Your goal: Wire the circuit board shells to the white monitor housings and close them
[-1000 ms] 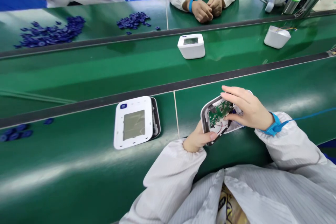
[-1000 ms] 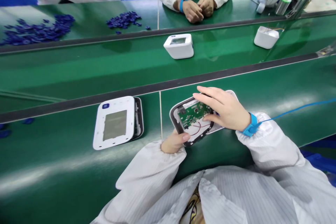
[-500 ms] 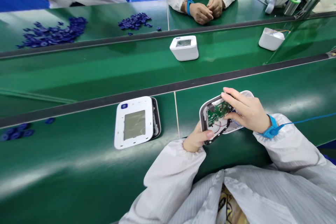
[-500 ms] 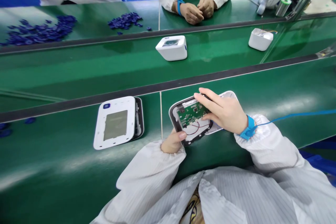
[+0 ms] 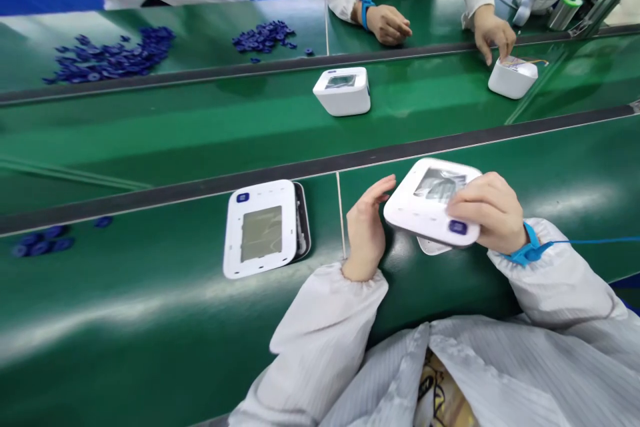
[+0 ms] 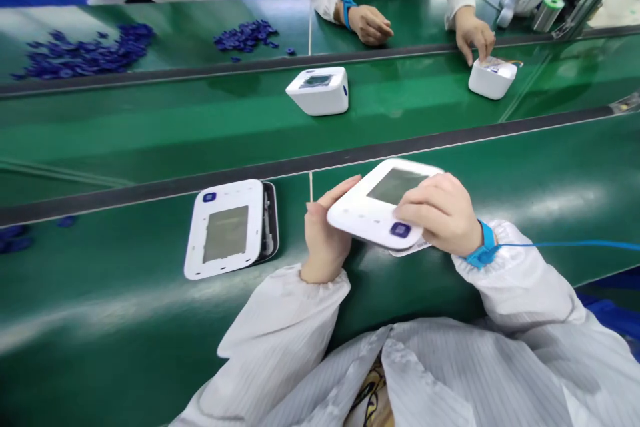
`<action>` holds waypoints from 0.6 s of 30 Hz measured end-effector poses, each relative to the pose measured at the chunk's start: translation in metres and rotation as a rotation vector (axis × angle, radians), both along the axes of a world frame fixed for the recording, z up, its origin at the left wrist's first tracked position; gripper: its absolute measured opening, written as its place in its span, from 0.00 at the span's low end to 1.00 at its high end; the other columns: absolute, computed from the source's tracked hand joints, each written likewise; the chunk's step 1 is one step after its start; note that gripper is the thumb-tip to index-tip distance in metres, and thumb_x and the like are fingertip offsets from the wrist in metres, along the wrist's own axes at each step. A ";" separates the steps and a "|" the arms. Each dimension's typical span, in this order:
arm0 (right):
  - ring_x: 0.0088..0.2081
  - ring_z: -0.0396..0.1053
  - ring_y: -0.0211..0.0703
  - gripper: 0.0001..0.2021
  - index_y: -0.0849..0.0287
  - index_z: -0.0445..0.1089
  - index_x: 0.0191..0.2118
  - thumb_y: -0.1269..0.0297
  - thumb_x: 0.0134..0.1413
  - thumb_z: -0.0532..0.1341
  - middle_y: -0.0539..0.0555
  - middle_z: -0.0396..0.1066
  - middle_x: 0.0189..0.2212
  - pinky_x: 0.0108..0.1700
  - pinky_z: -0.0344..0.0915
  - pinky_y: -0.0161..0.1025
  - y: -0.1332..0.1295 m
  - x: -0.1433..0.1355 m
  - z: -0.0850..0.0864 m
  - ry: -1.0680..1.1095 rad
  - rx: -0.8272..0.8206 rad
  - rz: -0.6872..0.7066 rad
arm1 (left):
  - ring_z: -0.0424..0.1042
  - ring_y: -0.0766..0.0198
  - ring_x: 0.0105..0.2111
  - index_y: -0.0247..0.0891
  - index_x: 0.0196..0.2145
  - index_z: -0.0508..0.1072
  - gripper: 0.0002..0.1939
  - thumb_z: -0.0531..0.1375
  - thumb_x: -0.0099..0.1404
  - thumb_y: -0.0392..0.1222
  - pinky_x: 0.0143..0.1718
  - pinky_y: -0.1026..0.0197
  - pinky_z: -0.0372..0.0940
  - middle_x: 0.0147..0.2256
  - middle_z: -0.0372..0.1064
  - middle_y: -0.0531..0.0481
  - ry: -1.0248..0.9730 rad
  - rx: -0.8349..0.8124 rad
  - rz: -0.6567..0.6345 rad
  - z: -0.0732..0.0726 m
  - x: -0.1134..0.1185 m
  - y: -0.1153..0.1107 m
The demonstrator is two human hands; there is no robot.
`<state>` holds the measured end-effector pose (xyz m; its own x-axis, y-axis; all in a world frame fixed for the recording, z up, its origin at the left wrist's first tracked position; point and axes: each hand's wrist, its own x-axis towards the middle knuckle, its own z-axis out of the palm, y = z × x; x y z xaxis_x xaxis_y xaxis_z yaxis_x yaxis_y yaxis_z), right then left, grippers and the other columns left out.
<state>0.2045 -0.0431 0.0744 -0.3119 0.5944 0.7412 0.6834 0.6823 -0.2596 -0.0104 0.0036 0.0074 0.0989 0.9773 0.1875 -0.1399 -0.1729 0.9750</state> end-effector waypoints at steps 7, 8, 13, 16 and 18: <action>0.42 0.67 0.40 0.13 0.49 0.76 0.41 0.68 0.69 0.54 0.46 0.79 0.38 0.42 0.55 0.45 0.000 -0.009 -0.002 -0.435 -0.051 0.063 | 0.62 0.38 0.61 0.42 0.65 0.61 0.54 0.56 0.50 0.79 0.62 0.36 0.55 0.62 0.61 0.34 0.569 0.279 -0.344 0.009 0.000 -0.011; 0.42 0.67 0.40 0.13 0.50 0.76 0.40 0.68 0.69 0.54 0.46 0.78 0.38 0.42 0.55 0.45 -0.001 -0.012 -0.004 -0.467 -0.059 0.091 | 0.61 0.37 0.61 0.42 0.68 0.54 0.60 0.60 0.46 0.79 0.61 0.34 0.55 0.63 0.58 0.33 0.624 0.259 -0.395 0.012 0.001 -0.013; 0.47 0.68 0.43 0.13 0.51 0.75 0.45 0.73 0.66 0.56 0.48 0.77 0.43 0.50 0.58 0.47 -0.002 -0.016 0.001 -0.418 -0.031 0.079 | 0.55 0.37 0.62 0.42 0.71 0.33 0.67 0.71 0.47 0.56 0.60 0.32 0.56 0.64 0.50 0.33 0.746 0.206 -0.424 0.029 0.003 -0.025; 0.60 0.63 0.53 0.18 0.47 0.68 0.58 0.63 0.63 0.60 0.52 0.70 0.57 0.62 0.54 0.58 0.006 0.009 0.008 -0.284 -0.188 -0.067 | 0.48 0.36 0.65 0.42 0.71 0.31 0.64 0.69 0.49 0.45 0.63 0.30 0.50 0.66 0.43 0.32 0.722 0.315 -0.340 0.026 0.004 -0.025; 0.61 0.63 0.57 0.26 0.52 0.64 0.62 0.53 0.60 0.62 0.59 0.67 0.60 0.61 0.59 0.56 0.016 0.031 0.008 -0.133 -0.333 -0.094 | 0.46 0.34 0.66 0.42 0.71 0.32 0.62 0.68 0.50 0.45 0.63 0.29 0.48 0.67 0.41 0.32 0.640 0.409 -0.284 0.017 0.004 -0.022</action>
<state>0.2358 -0.0276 0.0825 -0.3246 0.8271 0.4588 0.7819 0.5076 -0.3620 -0.0067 -0.0186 0.0248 0.5422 0.7648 0.3480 0.3311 -0.5751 0.7481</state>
